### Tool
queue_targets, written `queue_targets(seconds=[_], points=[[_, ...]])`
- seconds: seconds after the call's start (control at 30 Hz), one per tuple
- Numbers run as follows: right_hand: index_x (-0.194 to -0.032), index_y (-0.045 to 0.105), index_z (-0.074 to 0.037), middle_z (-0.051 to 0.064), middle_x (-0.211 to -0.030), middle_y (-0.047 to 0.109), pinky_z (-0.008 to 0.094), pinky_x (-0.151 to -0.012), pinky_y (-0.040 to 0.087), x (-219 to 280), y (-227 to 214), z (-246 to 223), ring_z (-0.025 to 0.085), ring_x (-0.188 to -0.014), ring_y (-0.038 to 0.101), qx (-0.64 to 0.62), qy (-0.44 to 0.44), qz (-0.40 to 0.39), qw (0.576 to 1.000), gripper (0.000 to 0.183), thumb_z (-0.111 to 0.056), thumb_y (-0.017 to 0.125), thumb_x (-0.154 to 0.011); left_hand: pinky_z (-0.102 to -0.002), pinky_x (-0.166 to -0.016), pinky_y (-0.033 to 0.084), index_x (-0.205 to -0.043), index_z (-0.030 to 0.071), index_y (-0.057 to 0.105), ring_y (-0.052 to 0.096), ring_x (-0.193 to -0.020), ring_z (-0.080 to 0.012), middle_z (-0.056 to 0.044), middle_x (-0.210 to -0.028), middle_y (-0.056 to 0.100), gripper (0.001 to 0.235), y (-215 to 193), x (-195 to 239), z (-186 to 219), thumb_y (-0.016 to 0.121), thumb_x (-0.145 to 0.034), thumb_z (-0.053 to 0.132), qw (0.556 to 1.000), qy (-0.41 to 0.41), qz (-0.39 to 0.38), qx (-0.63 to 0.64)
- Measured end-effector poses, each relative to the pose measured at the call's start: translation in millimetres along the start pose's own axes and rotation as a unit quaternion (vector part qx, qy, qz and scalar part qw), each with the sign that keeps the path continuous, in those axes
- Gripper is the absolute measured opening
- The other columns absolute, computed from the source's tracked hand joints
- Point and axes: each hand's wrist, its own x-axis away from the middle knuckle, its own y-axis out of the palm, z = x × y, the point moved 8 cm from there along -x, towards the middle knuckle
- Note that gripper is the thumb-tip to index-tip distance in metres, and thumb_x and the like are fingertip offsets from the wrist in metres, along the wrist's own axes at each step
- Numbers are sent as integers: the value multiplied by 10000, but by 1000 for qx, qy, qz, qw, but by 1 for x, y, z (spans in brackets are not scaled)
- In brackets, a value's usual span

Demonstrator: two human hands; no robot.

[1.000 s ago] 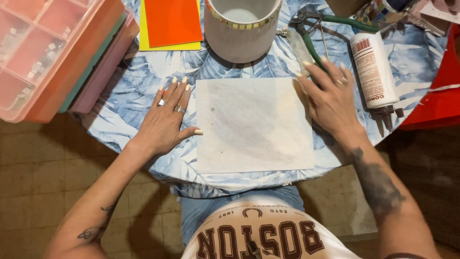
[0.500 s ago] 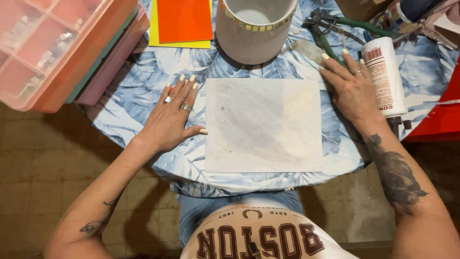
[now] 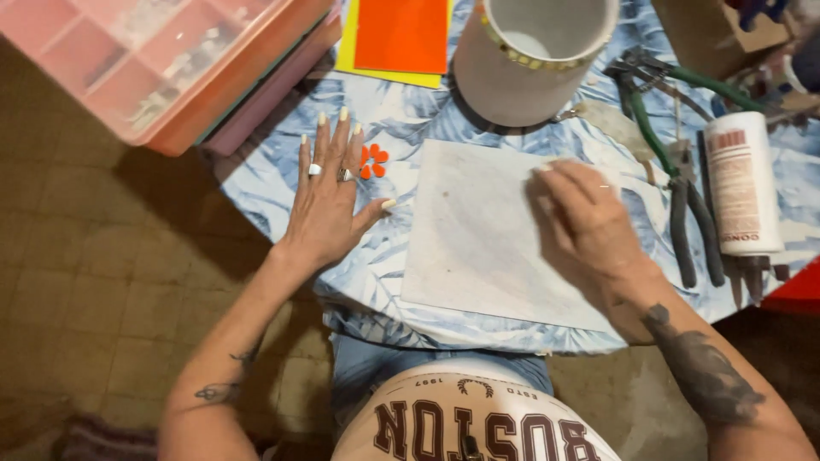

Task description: Sanding the edges of small decorative tiles and applying adhesive to the back for a mosaic project.

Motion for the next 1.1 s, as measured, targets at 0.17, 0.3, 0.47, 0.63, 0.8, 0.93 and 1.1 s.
queue_targets(seconds=[0.17, 0.3, 0.47, 0.63, 0.8, 0.93, 1.1], points=[[-987, 592, -112, 58, -890, 568, 350, -707, 472, -42, 63, -27, 260, -819, 574, -126, -1, -52, 991, 231, -124, 557, -759, -555, -1000, 64, -1295, -71, 269, 62, -1248, -456, -254, -1372, 122, 689, -10, 20, 1, 547, -819, 344, 992, -95, 29, 75], [-870, 583, -172, -22, -776, 516, 301, -611, 479, -73, 111, -41, 192, -740, 561, -73, -8, -52, 996, 123, -235, 586, -765, -557, -994, 94, -1258, -63, 350, 66, -1249, -465, -233, -1372, 152, 636, -7, 33, 3, 570, -797, 317, 991, -95, 64, 66], [-856, 512, -119, 37, -755, 438, 378, -566, 483, -96, 124, -59, 254, -741, 529, -40, 37, -80, 995, 181, -286, 550, -798, -560, -983, 126, -1224, -45, 411, 91, -1245, -470, -221, -1362, 187, 569, -17, 39, 8, 582, -791, 283, 989, -87, 104, 62], [-856, 495, -105, 41, -770, 422, 387, -562, 473, -92, 137, -59, 261, -737, 518, -21, 32, -99, 994, 173, -265, 532, -803, -567, -975, 121, -1197, -44, 445, 78, -1245, -473, -217, -1357, 206, 514, -23, 43, 4, 576, -799, 255, 984, -99, 120, 85], [-870, 484, -89, 41, -781, 411, 373, -593, 467, -88, 147, -60, 255, -768, 505, -23, 3, -108, 994, 149, -218, 528, -808, -562, -970, 147, -1194, -36, 449, 136, -1224, -487, -206, -1334, 261, 509, -20, 42, 7, 583, -795, 250, 983, -105, 131, 78], [-852, 476, -74, 62, -770, 446, 336, -599, 438, -89, 137, -71, 253, -762, 500, -49, -61, -78, 994, 171, -100, 578, -718, -553, -961, 190, -1197, -17, 448, 180, -1216, -481, -179, -1313, 308, 530, -15, 37, 11, 611, -761, 236, 981, -110, 137, 77], [-886, 527, -57, 71, -681, 575, 248, -513, 460, -80, 107, -44, 165, -637, 572, -395, 154, -63, 904, 214, -9, 628, -703, -500, -935, 271, -1138, -23, 502, 312, -1170, -448, -156, -1218, 435, 537, -26, 27, 26, 688, -692, 212, 971, -116, 195, 71]])
